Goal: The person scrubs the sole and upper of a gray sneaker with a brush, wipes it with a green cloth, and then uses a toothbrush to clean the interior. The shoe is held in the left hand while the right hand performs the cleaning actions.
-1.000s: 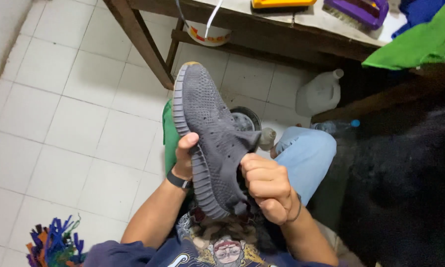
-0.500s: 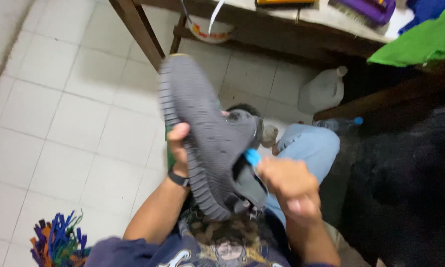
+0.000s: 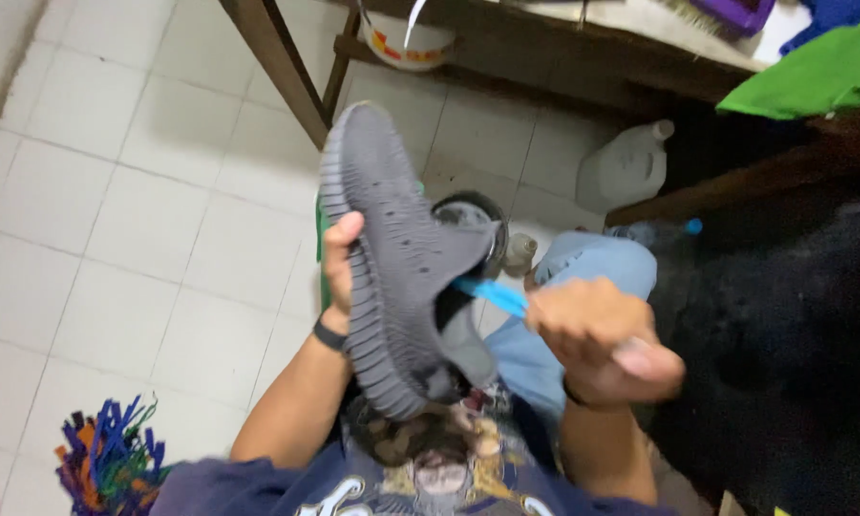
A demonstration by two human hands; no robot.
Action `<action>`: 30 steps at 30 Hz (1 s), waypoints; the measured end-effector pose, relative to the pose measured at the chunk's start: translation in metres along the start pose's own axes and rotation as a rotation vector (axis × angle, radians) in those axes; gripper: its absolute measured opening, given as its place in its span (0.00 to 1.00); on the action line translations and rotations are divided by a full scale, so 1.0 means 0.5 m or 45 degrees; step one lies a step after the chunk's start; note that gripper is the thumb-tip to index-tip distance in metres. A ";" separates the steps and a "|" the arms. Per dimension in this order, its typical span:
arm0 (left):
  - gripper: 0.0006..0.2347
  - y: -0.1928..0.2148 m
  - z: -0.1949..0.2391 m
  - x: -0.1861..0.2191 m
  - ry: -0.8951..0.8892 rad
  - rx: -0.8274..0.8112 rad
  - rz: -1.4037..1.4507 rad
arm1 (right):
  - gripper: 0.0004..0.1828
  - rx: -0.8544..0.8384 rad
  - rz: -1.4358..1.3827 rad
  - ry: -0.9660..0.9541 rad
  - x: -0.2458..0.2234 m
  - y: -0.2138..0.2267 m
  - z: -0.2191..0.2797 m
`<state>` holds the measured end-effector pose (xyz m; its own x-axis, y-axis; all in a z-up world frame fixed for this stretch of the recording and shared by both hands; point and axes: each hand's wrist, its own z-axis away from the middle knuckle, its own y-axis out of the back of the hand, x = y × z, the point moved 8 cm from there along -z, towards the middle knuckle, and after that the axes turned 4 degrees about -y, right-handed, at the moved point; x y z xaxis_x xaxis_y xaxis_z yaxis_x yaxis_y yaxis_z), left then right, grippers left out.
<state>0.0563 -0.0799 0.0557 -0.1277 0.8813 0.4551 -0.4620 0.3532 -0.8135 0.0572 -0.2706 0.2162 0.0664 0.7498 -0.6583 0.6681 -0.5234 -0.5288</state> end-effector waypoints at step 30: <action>0.27 0.033 0.028 0.010 0.162 -0.281 0.438 | 0.11 0.950 0.160 0.204 -0.069 0.311 0.089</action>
<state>0.0360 -0.0743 0.0497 -0.1257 0.9863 0.1068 -0.2105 0.0787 -0.9744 0.1261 -0.3959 0.1328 0.2533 0.6862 -0.6819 -0.0237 -0.7002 -0.7135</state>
